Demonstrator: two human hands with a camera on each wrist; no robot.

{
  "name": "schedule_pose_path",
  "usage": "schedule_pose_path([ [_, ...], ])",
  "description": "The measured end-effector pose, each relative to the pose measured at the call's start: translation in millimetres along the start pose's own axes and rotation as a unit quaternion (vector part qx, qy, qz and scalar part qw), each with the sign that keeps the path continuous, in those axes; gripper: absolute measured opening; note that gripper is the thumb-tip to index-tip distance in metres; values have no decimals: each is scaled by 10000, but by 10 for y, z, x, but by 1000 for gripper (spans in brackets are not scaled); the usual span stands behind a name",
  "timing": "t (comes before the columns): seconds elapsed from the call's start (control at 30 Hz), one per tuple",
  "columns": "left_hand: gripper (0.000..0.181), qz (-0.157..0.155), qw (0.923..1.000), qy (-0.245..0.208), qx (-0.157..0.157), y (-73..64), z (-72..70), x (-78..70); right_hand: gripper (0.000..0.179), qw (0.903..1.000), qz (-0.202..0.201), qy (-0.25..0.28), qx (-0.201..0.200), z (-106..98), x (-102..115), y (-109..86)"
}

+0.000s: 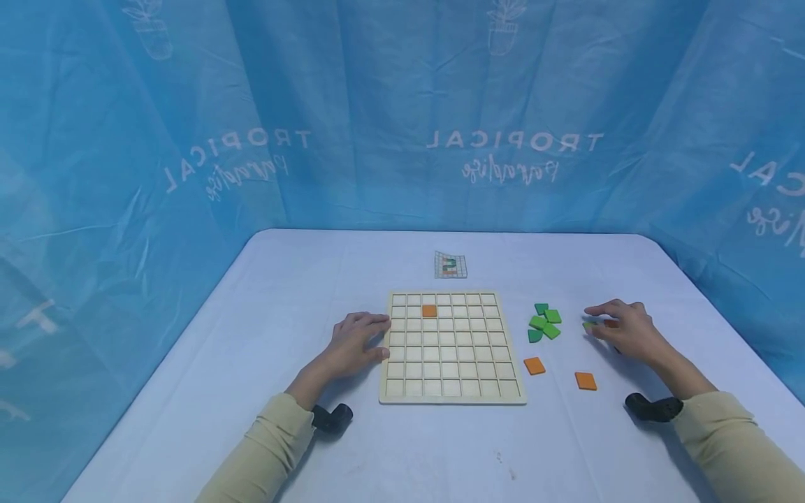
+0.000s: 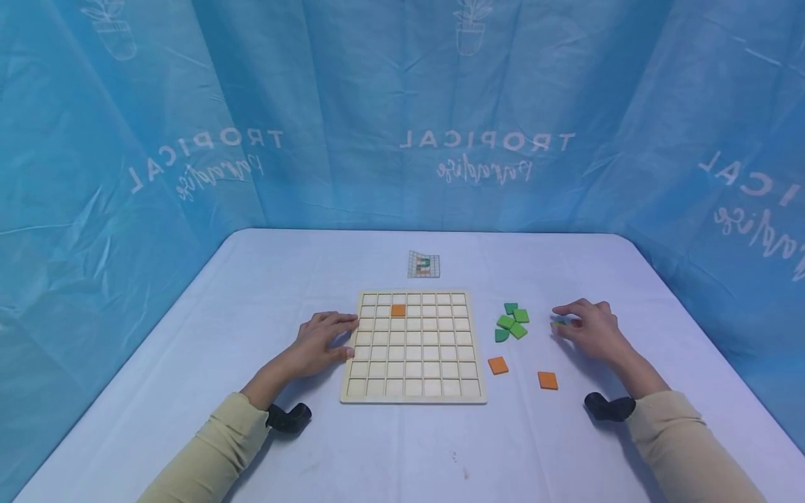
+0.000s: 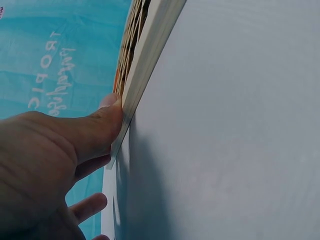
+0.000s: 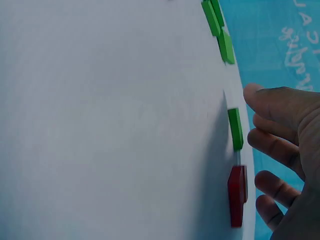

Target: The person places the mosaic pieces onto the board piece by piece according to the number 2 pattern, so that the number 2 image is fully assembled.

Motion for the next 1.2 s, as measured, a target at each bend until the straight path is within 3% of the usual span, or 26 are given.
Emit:
schedule_pose_path([
  [0.2, 53, -52, 9998, -122, -125, -4, -14, 6, 43, 9997, -189, -122, -10, -15, -57, -51],
  [0.7, 53, -124, 9997, -210, -18, -6, -11, -16, 37, 9997, -248, -57, 36, 6, -85, -81],
  [1.2, 52, -116, 9998, -163, -11, 0, -3, -10, 30, 9987, -414, -123, -287, -10, -95, -69],
])
Point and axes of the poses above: each hand's wrist, its own y-axis towards the middle knuckle, its own z-axis out of the palm, x = y × z, the point moved 9 cm from there along y, towards the middle knuckle, and after that the axes turned 7 degrees about -y, right-handed, at the moved point
